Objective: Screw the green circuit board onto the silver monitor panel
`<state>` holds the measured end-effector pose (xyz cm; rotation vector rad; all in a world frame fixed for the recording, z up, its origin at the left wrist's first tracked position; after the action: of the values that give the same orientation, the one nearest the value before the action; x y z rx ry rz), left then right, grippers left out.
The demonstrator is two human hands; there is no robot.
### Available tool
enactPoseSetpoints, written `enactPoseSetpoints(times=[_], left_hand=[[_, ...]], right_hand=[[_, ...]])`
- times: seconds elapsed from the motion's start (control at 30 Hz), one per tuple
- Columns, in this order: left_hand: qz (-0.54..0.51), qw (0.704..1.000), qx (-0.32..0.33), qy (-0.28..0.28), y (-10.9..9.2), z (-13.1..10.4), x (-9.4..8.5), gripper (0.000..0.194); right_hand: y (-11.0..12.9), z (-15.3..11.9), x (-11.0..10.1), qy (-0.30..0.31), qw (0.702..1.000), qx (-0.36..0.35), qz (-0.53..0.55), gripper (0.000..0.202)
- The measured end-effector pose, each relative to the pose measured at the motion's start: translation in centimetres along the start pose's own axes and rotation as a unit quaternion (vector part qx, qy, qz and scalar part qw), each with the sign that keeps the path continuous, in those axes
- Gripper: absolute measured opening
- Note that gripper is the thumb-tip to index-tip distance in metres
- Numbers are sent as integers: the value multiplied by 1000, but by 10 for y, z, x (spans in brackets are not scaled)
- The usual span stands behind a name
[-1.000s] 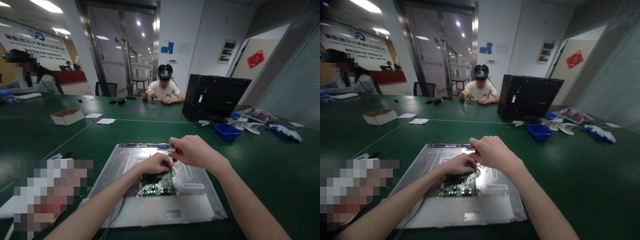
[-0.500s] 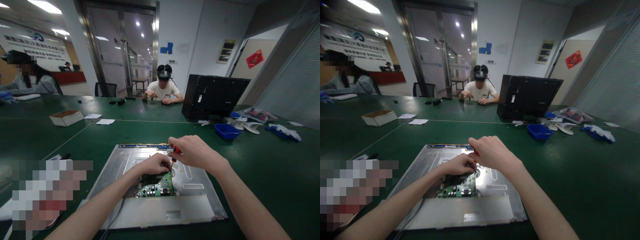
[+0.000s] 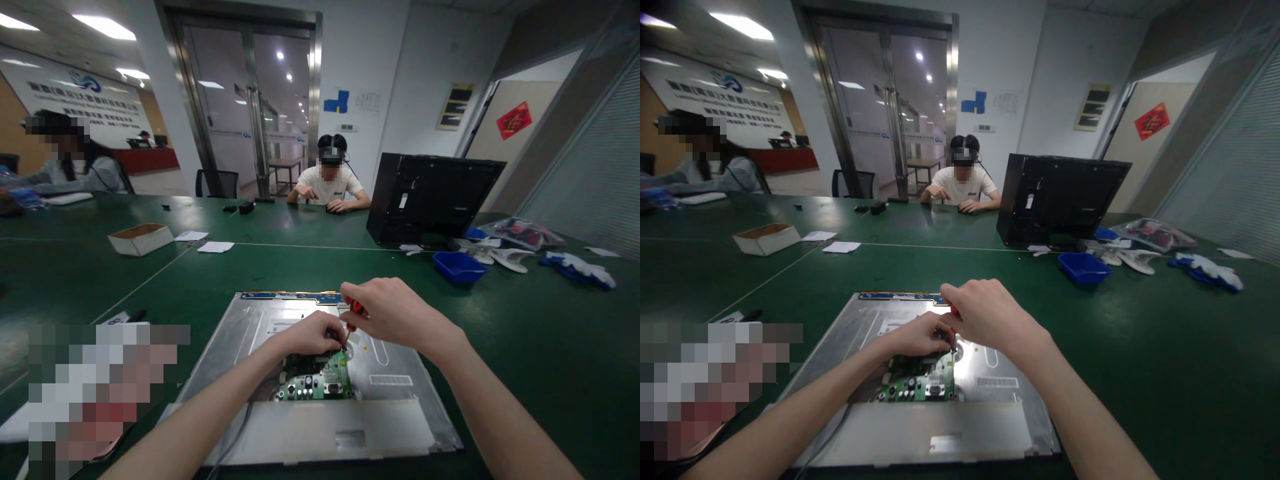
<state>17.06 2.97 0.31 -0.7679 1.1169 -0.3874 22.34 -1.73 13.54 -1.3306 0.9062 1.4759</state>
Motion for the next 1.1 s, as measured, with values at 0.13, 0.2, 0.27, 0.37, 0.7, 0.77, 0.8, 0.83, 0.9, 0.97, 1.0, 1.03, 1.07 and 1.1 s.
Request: enactPoseSetpoints(times=[0.13,0.2,0.27,0.37,0.7,0.77,0.8,0.83,0.9,0.97,1.0,1.03,1.07,1.1], left_hand=[[8,1000,4,-8,1,0,-1,18],[14,1000,9,-8,2,0,-1,17],[16,1000,10,-7,3,0,0,16],[10,1000,8,-11,4,0,-1,16],[4,1000,15,-16,2,0,-1,16],[6,1000,12,-16,2,0,-1,16],[6,1000,9,-15,2,0,-2,15],[6,1000,6,-15,3,0,-2,15],[5,1000,1,-11,3,0,-1,15],[3,1000,3,-6,3,0,0,16],[0,1000,6,-5,3,0,1,18],[-2,1000,9,-5,3,0,1,19],[-3,1000,11,-6,2,0,1,19],[-2,1000,12,-8,2,0,0,19]], right_hand=[[2,-4,-2,6,999,-20,33,11],[4,-8,-4,13,997,-38,63,13],[4,-8,-4,17,996,-45,75,14],[3,-5,-4,-3,998,-32,54,13],[0,-6,-5,3,999,-28,38,13],[0,-6,-4,13,999,-31,43,15],[0,-5,-3,12,999,-28,37,15],[0,-3,-3,6,999,-20,26,13],[-2,1,-1,-8,1000,-1,-4,13],[-3,3,0,-14,1000,9,-21,17],[-2,2,0,-12,1000,4,-18,18],[-1,1,-1,-9,1000,-6,-7,17],[0,-1,-2,-4,1000,-19,11,15],[2,-3,-3,1,999,-33,31,13]])
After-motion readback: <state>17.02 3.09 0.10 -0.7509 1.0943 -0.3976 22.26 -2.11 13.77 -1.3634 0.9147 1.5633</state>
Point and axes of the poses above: each hand's wrist, its own z-axis towards the middle knuckle, its own x-axis out of the palm, y = z × x, the point moved 8 cm from there along z, towards the middle knuckle, and after that the axes turned 10 degrees about x, right-handed, at the moved point
